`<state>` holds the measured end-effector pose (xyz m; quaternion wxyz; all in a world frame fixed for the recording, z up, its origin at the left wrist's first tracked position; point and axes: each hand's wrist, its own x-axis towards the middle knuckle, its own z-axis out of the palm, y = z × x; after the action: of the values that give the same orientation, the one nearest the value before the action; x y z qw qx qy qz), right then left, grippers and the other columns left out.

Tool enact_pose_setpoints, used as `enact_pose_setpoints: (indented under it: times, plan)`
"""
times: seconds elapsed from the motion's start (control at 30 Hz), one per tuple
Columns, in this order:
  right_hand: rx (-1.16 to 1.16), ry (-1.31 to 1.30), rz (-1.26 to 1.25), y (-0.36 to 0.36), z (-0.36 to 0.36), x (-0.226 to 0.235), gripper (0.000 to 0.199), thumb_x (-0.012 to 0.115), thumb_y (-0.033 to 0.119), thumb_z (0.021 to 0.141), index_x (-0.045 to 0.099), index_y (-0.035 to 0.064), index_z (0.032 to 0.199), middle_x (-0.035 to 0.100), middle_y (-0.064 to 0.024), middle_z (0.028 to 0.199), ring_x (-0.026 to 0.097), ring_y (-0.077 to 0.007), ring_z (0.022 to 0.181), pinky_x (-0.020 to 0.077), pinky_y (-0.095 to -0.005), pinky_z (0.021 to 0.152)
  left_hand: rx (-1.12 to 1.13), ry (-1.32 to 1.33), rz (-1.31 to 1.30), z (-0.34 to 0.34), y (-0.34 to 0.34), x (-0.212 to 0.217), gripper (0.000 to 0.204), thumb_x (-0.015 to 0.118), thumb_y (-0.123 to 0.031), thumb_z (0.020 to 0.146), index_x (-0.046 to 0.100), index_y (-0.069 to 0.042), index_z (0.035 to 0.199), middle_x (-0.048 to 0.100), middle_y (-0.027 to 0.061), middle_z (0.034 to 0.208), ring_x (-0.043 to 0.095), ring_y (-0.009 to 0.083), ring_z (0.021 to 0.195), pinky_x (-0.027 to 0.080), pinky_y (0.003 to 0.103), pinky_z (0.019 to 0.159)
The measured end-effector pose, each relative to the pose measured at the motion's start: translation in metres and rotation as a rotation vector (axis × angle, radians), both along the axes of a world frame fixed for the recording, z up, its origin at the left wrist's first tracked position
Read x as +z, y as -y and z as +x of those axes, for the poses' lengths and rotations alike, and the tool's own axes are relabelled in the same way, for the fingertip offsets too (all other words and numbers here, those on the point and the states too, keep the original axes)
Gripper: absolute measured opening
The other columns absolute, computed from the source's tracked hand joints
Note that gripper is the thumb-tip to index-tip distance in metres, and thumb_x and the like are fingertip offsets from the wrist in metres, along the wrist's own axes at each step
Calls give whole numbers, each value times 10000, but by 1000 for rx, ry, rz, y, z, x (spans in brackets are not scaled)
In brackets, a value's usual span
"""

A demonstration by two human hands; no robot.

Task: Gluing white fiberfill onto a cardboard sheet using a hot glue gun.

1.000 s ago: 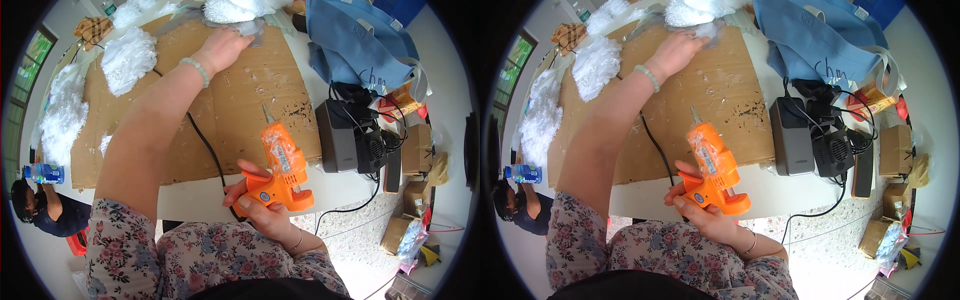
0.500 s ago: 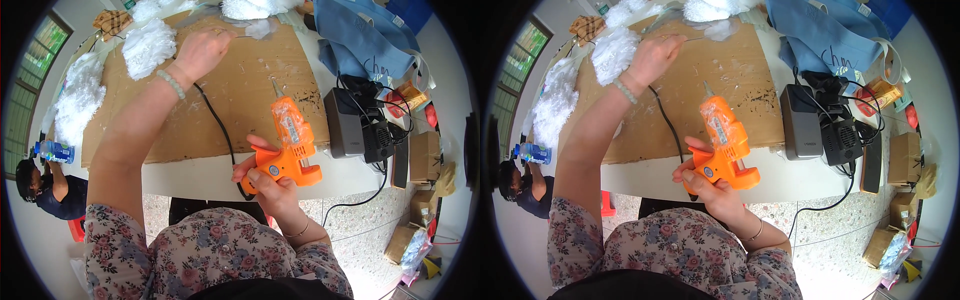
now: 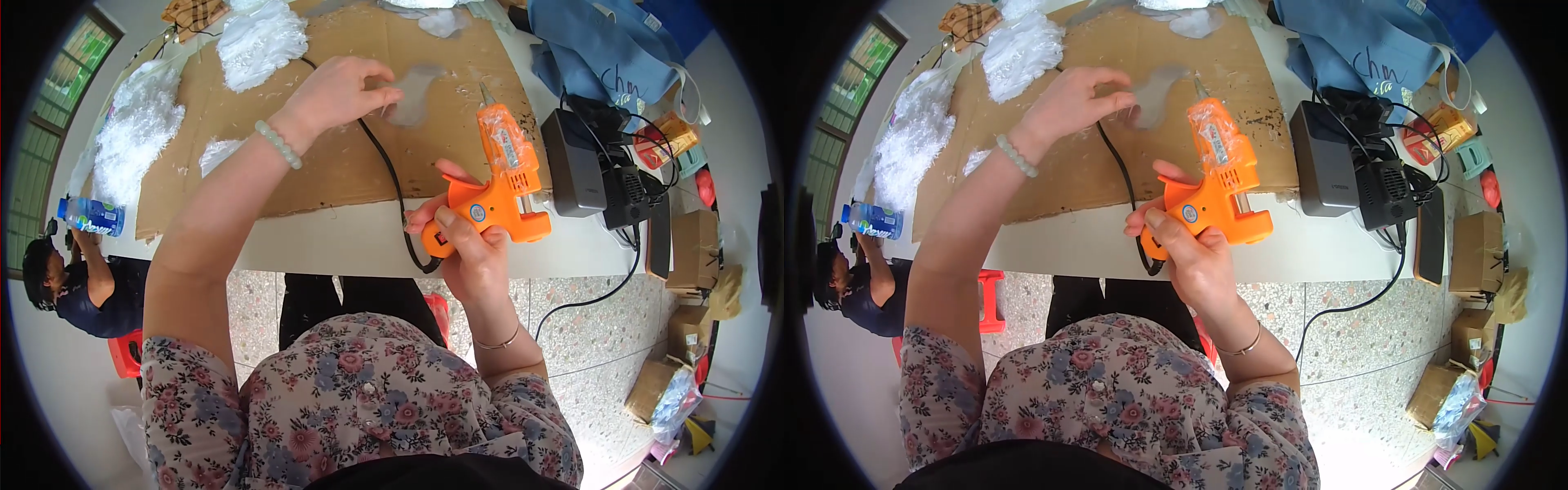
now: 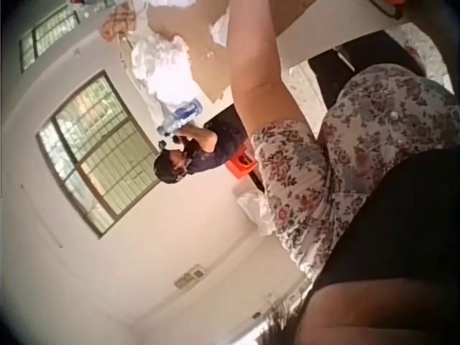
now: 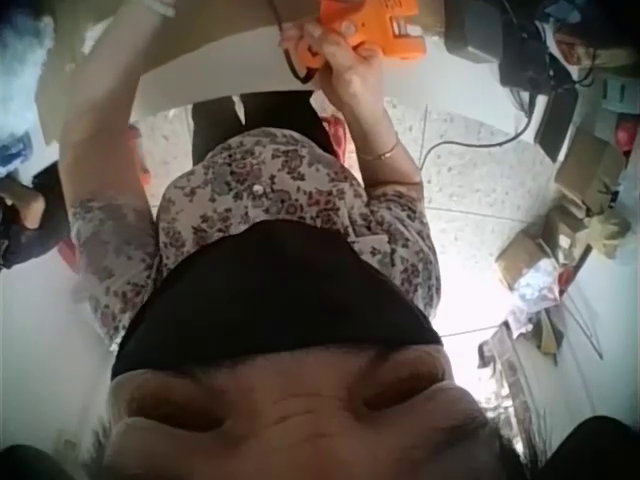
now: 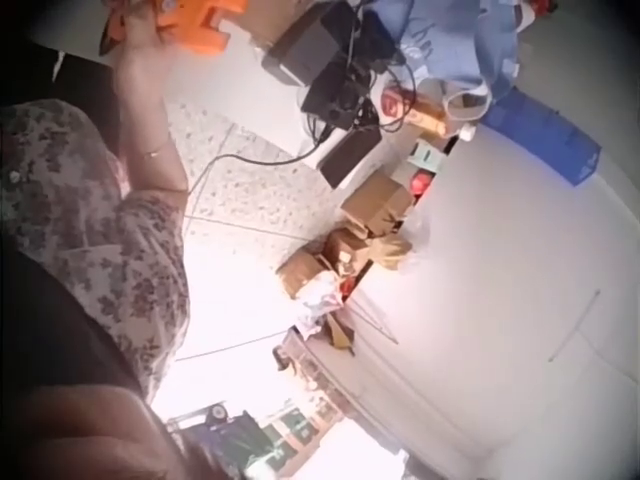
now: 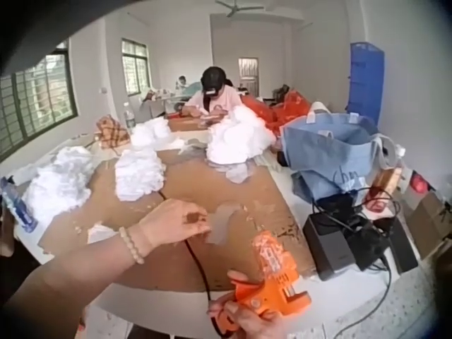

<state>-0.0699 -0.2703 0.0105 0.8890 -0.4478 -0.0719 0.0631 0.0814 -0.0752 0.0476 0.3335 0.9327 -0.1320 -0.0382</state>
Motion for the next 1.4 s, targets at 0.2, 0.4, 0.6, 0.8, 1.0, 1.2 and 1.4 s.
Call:
enact_pose_setpoints:
  times: [0.2, 0.4, 0.6, 0.8, 1.0, 1.2, 1.4]
  plan:
    - [-10, -12, 20, -2, -2, 2, 481, 491, 16, 827, 360, -83, 1279, 614, -147, 791, 595, -212, 747, 478, -356, 772, -93, 329, 309, 8, 12, -15, 585, 758, -366, 659, 580, -99, 1149, 607, 123, 906, 571, 288, 906, 464, 387, 781]
    - [-6, -21, 23, -1, -1, 1, 483, 494, 20, 826, 360, -83, 1279, 613, -143, 789, 593, -208, 746, 477, -363, 780, -92, 647, 150, 6, 14, -20, 703, 780, -202, 626, 477, -125, 1256, 553, 76, 775, 574, 243, 702, 471, 346, 698]
    - [1, -11, 5, 0, -1, 2, 479, 493, 19, 829, 362, -80, 1279, 612, -140, 789, 592, -205, 746, 478, -369, 783, 124, 263, -311, 21, 13, -15, 453, 764, -153, 695, 602, -79, 1111, 549, 23, 767, 535, 118, 682, 468, 241, 647]
    - [11, -27, 19, 0, -1, 2, 472, 486, 15, 831, 366, -77, 1278, 611, -139, 795, 592, -201, 743, 478, -366, 798, 137, 439, -211, 33, 17, -25, 297, 762, -181, 697, 657, -28, 929, 620, 109, 791, 595, 235, 728, 489, 331, 699]
    - [14, -29, 25, 0, -1, 1, 474, 483, 11, 830, 366, -77, 1280, 609, -140, 793, 593, -200, 742, 479, -369, 803, 128, 561, -152, 42, 20, -21, 222, 749, -172, 701, 619, -16, 790, 640, 111, 809, 604, 248, 730, 485, 339, 668]
    - [19, -27, 11, 0, 0, 0, 478, 477, 3, 825, 366, -77, 1283, 609, -137, 784, 601, -204, 742, 482, -380, 820, 81, 467, -117, 38, 25, -11, 210, 732, -195, 738, 624, -22, 786, 623, 48, 707, 568, 133, 614, 473, 271, 596]
    - [24, -39, 14, 0, -1, 3, 480, 475, 6, 826, 364, -79, 1285, 609, -139, 783, 605, -207, 745, 483, -387, 832, 78, 284, -285, 51, 20, -13, 235, 700, -220, 785, 625, 1, 814, 622, 87, 688, 591, 153, 591, 471, 300, 573]
